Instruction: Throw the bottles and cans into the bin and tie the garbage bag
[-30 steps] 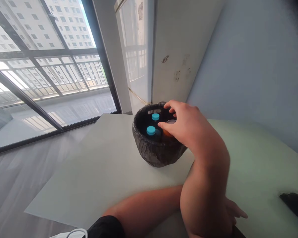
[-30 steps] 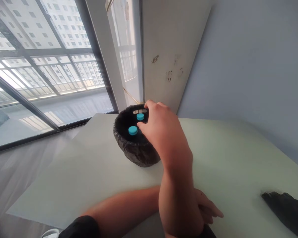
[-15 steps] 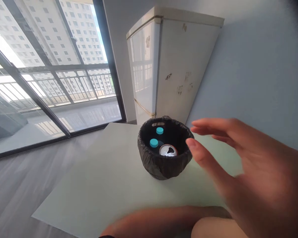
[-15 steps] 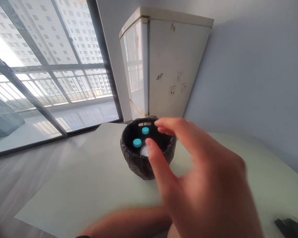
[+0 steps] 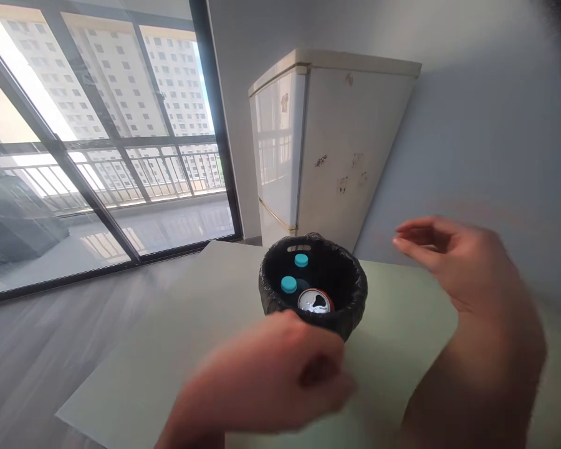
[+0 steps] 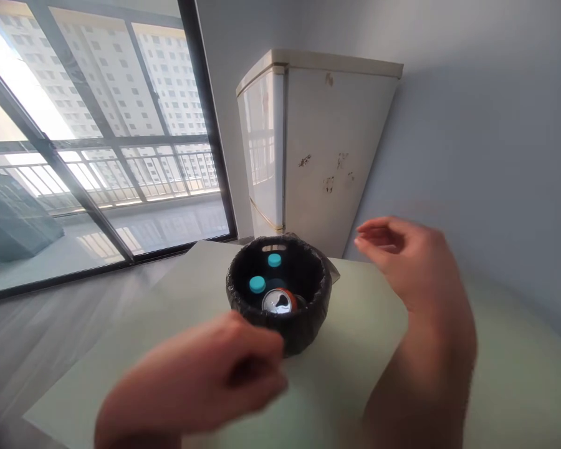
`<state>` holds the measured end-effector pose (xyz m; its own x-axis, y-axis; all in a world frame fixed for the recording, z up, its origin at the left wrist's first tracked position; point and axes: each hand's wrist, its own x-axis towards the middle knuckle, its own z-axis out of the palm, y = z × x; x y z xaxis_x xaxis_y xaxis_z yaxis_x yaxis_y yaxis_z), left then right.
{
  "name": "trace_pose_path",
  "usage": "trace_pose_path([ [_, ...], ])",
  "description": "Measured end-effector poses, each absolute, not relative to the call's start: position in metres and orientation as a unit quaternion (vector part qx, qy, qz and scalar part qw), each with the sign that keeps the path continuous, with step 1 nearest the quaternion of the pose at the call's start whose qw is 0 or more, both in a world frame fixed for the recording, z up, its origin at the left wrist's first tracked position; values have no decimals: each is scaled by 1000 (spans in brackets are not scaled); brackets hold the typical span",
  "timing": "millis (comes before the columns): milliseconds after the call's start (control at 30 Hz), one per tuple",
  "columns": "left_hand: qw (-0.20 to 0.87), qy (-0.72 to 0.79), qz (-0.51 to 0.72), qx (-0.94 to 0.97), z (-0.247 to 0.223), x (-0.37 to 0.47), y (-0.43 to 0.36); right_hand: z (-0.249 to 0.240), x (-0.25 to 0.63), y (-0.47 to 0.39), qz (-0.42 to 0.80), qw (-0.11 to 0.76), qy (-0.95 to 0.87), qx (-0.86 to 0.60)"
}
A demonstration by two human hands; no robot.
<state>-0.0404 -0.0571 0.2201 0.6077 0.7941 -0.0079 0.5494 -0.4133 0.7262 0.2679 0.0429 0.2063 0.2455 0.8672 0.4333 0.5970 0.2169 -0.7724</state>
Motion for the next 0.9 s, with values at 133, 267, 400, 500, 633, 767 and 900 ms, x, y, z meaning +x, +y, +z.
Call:
trace_pose_path([
  [133, 244, 551, 428, 673, 213, -102, 20, 151, 281, 126, 272, 294, -632, -664],
  [267, 370, 641, 426, 520, 151, -132, 92, 104, 298, 161, 398, 98, -583, -702],
  [400, 587, 561, 281, 512, 110, -131, 111, 110, 287, 152, 495, 122, -596, -621],
  [500, 633, 479, 295, 531, 112, -121, 105, 137, 272, 131, 559, 275, -610, -490],
  [633, 639, 433, 320, 549, 134, -114, 96, 161, 261, 113, 564, 298, -644, -422],
  [767, 628, 420, 364, 545, 152, -121, 87, 165, 264, 112, 546, 369, -626, -417],
  [900, 577, 418, 316, 626, 168, -149, 74, 171, 270, 111, 513, 535, -526, -416],
])
